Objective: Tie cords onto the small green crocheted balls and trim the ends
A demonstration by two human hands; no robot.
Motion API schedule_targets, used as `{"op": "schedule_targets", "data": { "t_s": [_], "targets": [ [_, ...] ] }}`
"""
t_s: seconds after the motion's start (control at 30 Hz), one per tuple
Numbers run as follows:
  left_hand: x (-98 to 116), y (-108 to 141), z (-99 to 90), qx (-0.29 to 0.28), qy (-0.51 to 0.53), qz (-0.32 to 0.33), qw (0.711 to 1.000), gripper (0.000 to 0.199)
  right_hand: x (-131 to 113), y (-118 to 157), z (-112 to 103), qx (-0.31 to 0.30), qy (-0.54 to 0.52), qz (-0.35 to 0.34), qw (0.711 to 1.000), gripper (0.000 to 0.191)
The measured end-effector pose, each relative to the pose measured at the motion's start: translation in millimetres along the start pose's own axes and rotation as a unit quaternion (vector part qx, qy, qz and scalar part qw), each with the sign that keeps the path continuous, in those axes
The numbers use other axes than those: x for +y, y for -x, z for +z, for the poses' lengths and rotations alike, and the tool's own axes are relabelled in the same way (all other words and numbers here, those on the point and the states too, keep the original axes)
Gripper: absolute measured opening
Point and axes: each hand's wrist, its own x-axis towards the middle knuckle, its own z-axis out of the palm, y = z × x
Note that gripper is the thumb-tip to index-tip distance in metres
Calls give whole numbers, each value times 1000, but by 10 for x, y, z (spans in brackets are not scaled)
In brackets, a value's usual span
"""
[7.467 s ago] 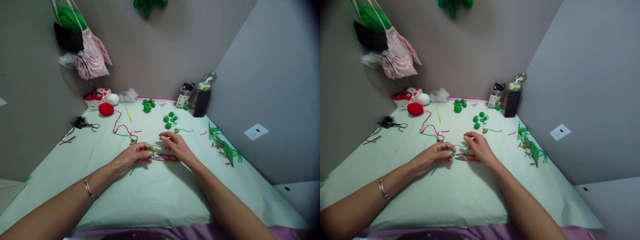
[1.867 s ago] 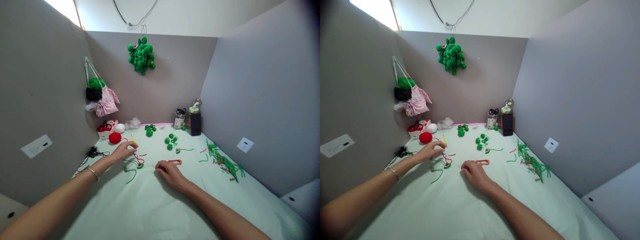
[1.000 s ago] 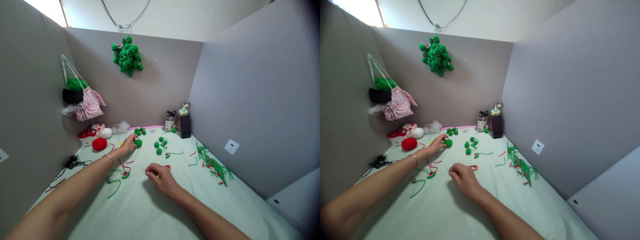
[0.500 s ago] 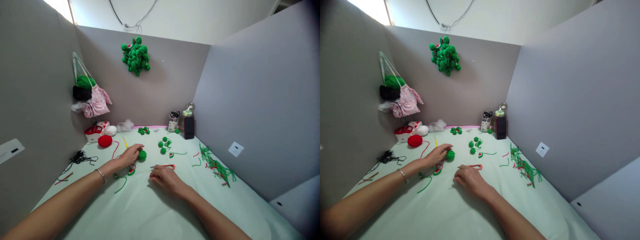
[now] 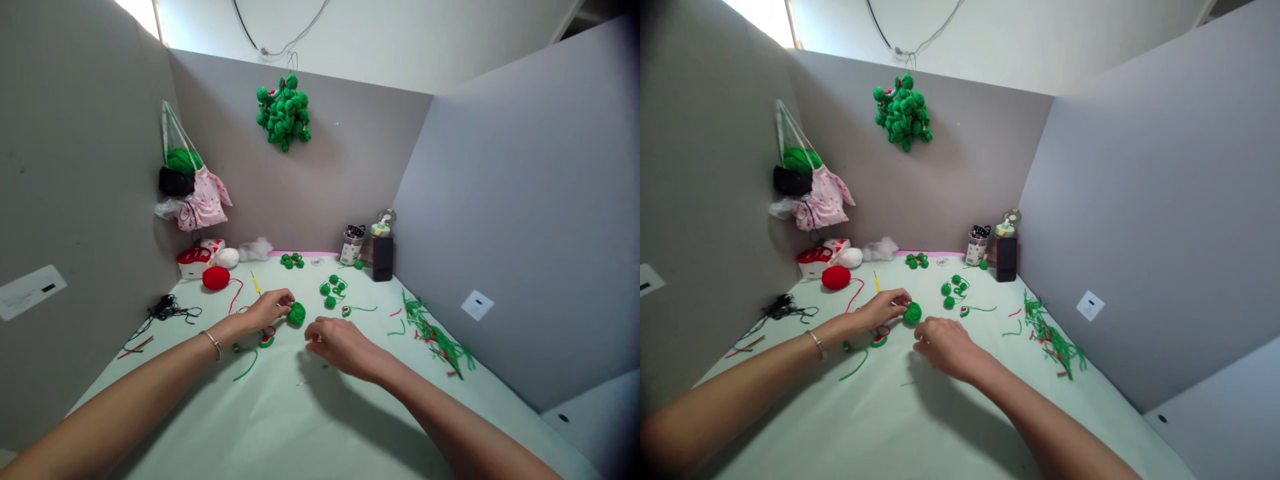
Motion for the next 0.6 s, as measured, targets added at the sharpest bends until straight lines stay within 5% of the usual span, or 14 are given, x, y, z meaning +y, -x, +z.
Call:
{"op": "schedule_targets", "data": {
  "t_s": [0.37,0.6],
  "targets": [
    [35,-154,-72,21,37,15,999,27,168,-438,75,-6,118,70,991,38],
    [92,-239,-241,29,93,22,995,31,323,-249,127,-77,131,28,988,13]
  ]
}}
